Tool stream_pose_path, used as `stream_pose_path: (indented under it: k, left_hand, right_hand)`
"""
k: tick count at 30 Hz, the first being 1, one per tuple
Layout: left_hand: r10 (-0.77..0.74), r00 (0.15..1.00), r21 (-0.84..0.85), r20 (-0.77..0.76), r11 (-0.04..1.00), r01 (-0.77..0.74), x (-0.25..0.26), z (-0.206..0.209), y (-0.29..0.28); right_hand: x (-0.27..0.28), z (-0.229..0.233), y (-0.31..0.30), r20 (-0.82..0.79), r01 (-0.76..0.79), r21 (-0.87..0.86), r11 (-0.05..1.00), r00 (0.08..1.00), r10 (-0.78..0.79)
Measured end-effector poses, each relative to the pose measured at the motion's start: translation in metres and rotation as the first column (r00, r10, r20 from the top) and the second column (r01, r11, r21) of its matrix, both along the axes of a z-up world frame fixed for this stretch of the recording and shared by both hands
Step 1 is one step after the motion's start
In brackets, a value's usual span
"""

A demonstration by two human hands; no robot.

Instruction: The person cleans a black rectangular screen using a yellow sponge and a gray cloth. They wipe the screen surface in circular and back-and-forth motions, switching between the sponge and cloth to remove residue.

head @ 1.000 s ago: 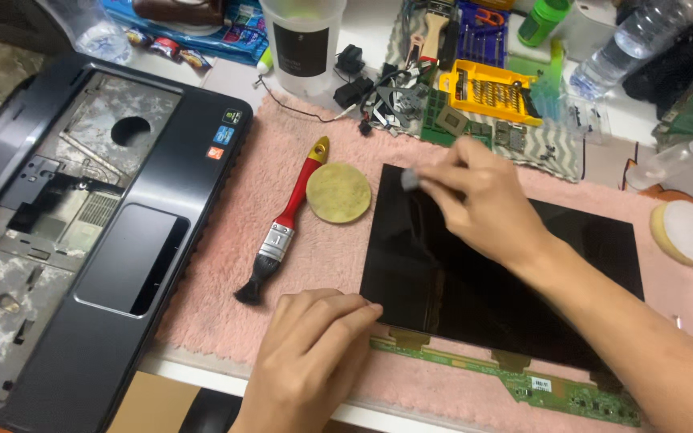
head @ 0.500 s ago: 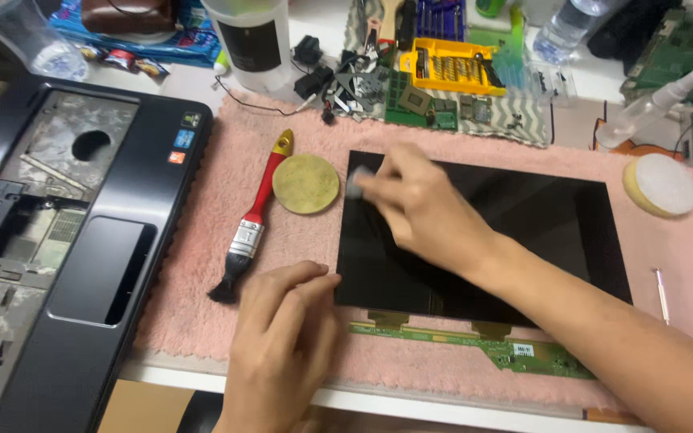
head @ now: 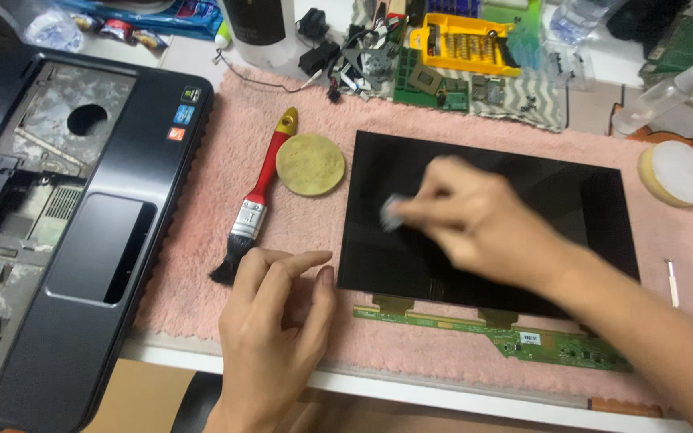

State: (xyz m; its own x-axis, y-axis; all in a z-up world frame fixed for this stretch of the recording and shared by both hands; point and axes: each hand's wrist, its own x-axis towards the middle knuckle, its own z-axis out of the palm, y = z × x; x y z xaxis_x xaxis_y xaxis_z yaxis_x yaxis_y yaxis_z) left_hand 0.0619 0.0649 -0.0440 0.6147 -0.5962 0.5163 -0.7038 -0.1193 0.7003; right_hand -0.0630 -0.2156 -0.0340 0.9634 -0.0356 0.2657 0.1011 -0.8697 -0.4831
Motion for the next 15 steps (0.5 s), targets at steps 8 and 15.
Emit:
stream_pose_path:
  k: [8,15]
  left_hand:
    - [0.009,1.0,0.013,-0.023,1.0,-0.009,-0.002,0.003,-0.001]
    - [0.004,0.999,0.0,-0.041,1.0,-0.004,-0.002,0.004,0.0]
  right_hand:
    - [0.019,0.001,0.04,0.129,-0.069,-0.006,0.998,0.989,0.069]
    - [0.029,-0.007,0.014,0.119,0.056,-0.03,0.998,0.992,-0.052]
